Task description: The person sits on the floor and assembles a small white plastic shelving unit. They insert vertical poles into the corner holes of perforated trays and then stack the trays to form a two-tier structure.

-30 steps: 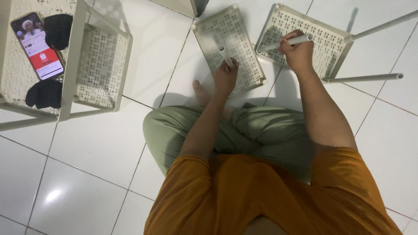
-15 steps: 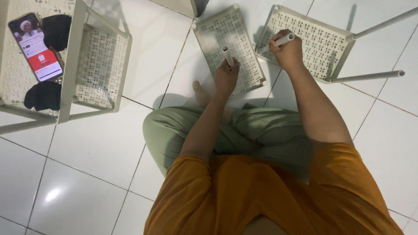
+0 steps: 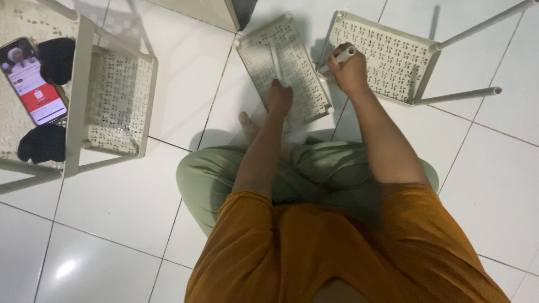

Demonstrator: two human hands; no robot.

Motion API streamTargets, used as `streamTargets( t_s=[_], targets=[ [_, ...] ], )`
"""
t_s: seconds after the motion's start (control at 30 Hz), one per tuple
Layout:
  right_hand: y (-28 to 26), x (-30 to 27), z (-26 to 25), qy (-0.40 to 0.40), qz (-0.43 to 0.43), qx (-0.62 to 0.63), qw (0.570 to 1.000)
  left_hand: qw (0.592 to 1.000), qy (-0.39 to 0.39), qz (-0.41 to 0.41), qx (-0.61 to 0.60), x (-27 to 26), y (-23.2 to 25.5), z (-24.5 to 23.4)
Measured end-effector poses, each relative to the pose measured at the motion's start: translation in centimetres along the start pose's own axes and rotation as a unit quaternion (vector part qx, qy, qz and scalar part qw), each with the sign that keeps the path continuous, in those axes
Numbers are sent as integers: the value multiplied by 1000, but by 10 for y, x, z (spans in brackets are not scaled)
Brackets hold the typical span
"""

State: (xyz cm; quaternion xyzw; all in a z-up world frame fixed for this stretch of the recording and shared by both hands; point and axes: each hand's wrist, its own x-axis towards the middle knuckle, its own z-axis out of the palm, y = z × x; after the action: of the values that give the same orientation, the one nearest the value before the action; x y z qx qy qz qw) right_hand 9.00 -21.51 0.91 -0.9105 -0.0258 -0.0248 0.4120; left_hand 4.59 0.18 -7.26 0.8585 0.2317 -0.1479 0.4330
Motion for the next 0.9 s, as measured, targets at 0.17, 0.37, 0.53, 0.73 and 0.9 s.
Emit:
streamTargets(
  t_s=[0.17, 0.37, 0.53, 0.73, 0.9],
  targets=[
    [-11, -5, 11, 36, -25, 37, 998, 986, 150, 69, -30, -22, 30, -1],
    [-19, -6, 8, -38, 96, 92, 990, 897, 117, 344, -252, -49, 136, 0],
    [-24, 7, 8, -29, -32, 155, 987, 925, -25, 328, -192, -46, 207, 0],
    [1, 9, 12, -61, 9, 223, 973, 922, -2, 332, -197, -32, 208, 20],
    [5, 21, 21, -68, 79, 566, 818, 931, -38, 327, -159, -24, 204, 34]
  ],
)
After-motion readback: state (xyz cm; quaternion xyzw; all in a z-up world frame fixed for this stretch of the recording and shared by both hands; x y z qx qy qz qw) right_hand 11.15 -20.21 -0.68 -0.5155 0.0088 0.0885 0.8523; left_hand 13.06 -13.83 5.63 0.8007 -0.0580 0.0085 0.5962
